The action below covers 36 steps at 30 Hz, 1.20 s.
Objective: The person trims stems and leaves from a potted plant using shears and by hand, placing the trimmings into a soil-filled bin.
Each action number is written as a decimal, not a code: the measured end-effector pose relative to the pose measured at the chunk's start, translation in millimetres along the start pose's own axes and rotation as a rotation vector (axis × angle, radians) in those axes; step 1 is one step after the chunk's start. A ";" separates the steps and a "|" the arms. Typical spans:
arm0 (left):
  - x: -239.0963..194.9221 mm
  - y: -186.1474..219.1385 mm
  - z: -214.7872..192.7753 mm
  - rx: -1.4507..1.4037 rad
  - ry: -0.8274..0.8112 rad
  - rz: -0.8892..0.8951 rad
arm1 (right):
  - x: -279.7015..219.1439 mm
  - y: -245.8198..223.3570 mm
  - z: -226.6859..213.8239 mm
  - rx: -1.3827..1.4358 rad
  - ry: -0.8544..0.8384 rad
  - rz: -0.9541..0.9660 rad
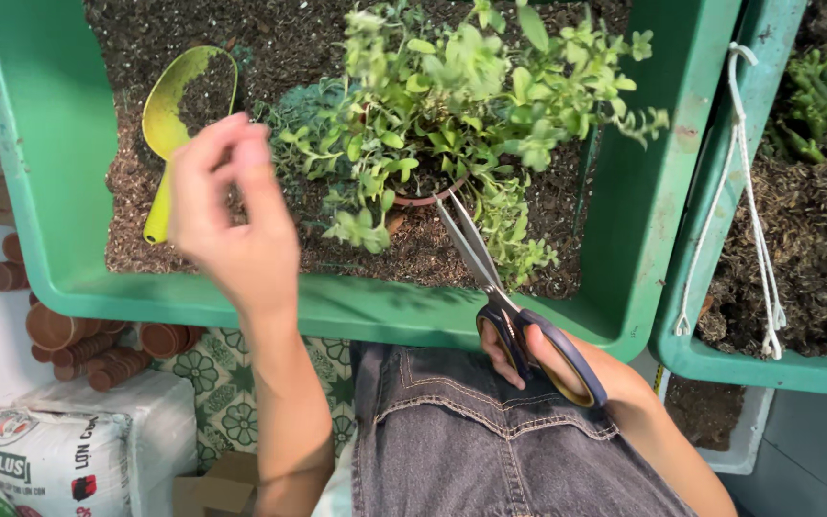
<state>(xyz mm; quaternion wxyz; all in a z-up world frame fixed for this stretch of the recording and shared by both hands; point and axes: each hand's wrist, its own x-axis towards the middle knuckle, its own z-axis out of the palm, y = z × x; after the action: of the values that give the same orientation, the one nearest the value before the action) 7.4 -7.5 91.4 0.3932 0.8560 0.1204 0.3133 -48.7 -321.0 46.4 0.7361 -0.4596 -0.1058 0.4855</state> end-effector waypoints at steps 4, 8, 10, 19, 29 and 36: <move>21.7 22.0 29.8 0.008 -0.339 0.125 | 5.1 -11.1 8.3 0.019 0.038 -0.014; 29.2 13.6 52.3 0.273 -0.419 0.091 | 15.8 -13.4 6.4 -0.042 0.046 -0.019; 24.5 5.6 53.4 0.250 -0.399 0.095 | 19.3 -12.7 3.6 -0.124 0.048 -0.038; 9.0 -24.7 45.2 -0.016 -0.376 0.033 | 41.2 -23.4 -5.1 -0.174 0.097 0.038; -1.2 -44.4 55.9 -0.255 -0.425 -0.397 | 83.1 -17.9 -14.2 -0.152 0.129 0.066; -2.7 -70.2 70.2 -0.610 -0.331 -0.383 | 84.2 -13.2 -15.4 -0.025 0.094 0.122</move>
<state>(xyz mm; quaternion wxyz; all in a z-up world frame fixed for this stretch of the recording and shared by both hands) 52.4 -4.2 3.0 0.6948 0.7009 0.1145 0.1133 11.3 -262.8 23.7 0.7034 -0.4967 -0.0490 0.5061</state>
